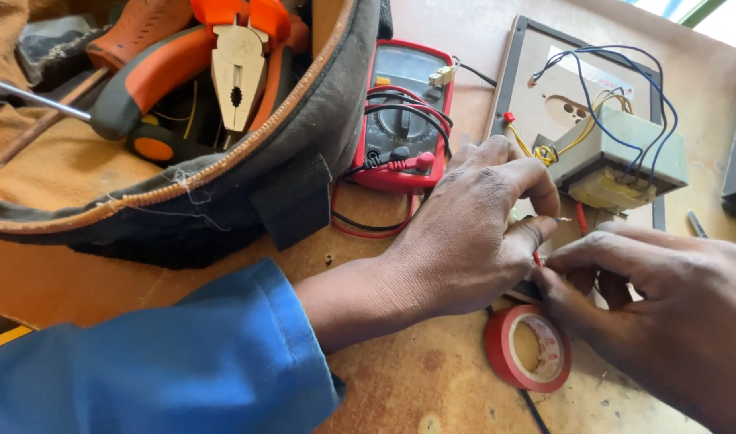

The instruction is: Soldering a wire to a transformer terminal and insulating the connection with electrical tape.

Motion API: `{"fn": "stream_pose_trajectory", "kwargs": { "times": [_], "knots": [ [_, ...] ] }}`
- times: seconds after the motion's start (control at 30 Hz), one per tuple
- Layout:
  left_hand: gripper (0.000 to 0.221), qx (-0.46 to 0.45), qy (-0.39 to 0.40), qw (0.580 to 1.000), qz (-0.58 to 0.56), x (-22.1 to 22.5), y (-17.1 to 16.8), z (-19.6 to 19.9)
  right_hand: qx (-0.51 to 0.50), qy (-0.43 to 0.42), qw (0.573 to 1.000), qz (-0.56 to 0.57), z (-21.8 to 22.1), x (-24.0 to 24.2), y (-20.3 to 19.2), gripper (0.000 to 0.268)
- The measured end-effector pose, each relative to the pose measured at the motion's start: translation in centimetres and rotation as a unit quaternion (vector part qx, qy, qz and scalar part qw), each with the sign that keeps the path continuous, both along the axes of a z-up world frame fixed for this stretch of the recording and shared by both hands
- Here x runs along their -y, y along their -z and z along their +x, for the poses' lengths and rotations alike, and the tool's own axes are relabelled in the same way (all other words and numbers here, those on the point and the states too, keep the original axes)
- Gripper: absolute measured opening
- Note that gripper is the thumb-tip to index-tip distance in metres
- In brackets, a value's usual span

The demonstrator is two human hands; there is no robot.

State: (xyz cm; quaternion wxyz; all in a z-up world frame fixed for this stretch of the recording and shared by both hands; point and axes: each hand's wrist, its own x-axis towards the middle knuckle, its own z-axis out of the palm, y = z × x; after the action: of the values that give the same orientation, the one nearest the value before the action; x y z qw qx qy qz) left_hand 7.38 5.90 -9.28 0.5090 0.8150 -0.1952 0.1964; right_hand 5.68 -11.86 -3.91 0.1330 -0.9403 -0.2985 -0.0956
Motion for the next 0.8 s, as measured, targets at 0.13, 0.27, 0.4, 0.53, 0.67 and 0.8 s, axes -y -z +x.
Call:
{"fn": "stream_pose_trajectory", "kwargs": {
  "times": [0.13,0.27,0.4,0.53,0.67,0.8],
  "knots": [
    [0.009,-0.001,0.017,0.998,-0.063,-0.4,-0.8,-0.6,-0.004,0.021,0.998,0.060,-0.8,-0.4,-0.4,0.008],
    [0.006,0.072,0.084,0.989,-0.097,-1.5,-2.9,-1.7,-0.012,0.050,0.987,0.152,-1.2,0.1,-0.1,0.011],
    [0.007,0.066,0.114,0.989,-0.075,-1.6,-3.1,-2.1,0.004,0.008,0.987,0.163,-0.5,1.1,0.5,0.011],
    [0.004,0.073,0.115,0.988,-0.069,-1.5,-2.8,-1.9,0.003,0.002,0.985,0.170,-0.5,1.3,0.4,0.009],
    [0.017,0.101,0.119,0.988,0.003,-1.2,-2.4,-1.9,0.000,0.006,0.984,0.179,-0.8,1.5,0.5,0.010],
    [0.018,0.098,0.119,0.988,0.033,-1.0,-2.4,-2.2,0.045,-0.021,0.985,0.164,-1.2,0.7,0.3,0.012]
  ]
}}
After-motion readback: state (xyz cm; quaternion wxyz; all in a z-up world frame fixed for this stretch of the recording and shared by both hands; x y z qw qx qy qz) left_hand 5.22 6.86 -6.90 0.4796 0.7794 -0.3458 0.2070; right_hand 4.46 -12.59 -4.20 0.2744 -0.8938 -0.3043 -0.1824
